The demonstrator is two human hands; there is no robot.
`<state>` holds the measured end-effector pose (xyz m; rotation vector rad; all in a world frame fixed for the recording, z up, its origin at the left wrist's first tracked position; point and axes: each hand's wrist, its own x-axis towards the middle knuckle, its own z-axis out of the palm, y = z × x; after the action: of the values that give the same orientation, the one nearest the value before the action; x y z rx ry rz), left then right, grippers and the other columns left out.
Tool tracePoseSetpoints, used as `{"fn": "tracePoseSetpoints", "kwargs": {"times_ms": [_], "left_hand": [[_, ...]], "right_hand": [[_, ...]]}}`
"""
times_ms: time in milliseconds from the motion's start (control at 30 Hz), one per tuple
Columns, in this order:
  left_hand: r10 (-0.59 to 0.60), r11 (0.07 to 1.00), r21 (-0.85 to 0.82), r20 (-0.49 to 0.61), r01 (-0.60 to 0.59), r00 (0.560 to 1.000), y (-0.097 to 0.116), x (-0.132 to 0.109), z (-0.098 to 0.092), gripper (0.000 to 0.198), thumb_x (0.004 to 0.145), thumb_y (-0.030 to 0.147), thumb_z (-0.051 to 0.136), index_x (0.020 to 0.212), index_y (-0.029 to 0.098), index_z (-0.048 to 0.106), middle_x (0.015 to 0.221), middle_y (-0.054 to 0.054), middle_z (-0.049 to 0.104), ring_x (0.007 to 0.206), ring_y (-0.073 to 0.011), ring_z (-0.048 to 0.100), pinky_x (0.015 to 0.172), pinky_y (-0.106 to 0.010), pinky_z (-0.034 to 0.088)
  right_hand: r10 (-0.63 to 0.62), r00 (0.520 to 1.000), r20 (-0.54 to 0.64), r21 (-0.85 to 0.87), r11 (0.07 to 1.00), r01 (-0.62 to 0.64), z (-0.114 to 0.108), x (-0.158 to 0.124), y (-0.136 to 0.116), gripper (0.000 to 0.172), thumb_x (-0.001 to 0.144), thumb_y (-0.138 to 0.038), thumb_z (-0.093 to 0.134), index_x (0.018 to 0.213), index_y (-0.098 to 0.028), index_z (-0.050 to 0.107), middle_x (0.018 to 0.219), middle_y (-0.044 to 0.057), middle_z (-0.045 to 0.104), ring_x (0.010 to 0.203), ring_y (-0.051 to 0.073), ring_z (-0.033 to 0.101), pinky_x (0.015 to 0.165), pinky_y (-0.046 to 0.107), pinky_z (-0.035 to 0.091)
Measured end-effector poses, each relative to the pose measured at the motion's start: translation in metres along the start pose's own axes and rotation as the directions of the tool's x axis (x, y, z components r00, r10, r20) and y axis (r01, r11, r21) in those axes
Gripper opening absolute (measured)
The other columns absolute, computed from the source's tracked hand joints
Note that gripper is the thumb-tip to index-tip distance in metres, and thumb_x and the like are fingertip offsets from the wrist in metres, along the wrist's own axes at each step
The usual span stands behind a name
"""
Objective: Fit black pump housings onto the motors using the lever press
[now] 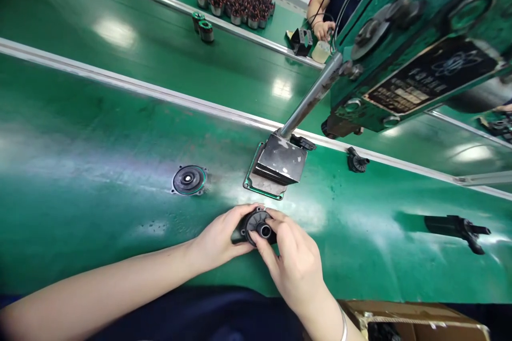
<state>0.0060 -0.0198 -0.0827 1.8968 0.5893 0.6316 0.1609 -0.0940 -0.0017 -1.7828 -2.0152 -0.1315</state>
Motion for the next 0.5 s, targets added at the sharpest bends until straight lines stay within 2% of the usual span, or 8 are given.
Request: {"fn": "tracePoseSetpoints", "kwargs": {"times_ms": [267, 500], "left_hand": [[0.01, 1.0, -0.01, -0.013, -0.01, 1.0, 0.0007, 0.0004, -0.0012, 0.067, 0.077, 0.027, 0.072, 0.132, 0.021, 0.035, 0.129, -0.013, 0.058, 0.12, -0.0258, 0.059, 0.102, -0.043, 0.051], [-0.005, 1.0, -0.011, 0.014, 0.006, 1.0, 0.0028, 0.0012, -0.0024, 0.066, 0.079, 0.026, 0.07, 0.134, 0.022, 0.035, 0.131, -0.012, 0.057, 0.121, -0.0264, 0.058, 0.103, -0.044, 0.051]], "right_hand": [[0.006, 0.999, 0.048, -0.047, 0.999, -0.003, -0.0024, 0.0014, -0.0007, 0.023, 0.08, -0.028, 0.063, 0.096, -0.014, 0.054, 0.108, 0.0, 0.061, 0.103, 0.003, 0.06, 0.086, 0.014, 0.053], [-0.003, 1.0, 0.016, -0.078, 0.997, 0.004, -0.0043, -0.0027, -0.0027, 0.024, 0.078, -0.026, 0.065, 0.095, -0.014, 0.054, 0.108, 0.001, 0.061, 0.102, 0.004, 0.061, 0.086, 0.015, 0.053]]}}
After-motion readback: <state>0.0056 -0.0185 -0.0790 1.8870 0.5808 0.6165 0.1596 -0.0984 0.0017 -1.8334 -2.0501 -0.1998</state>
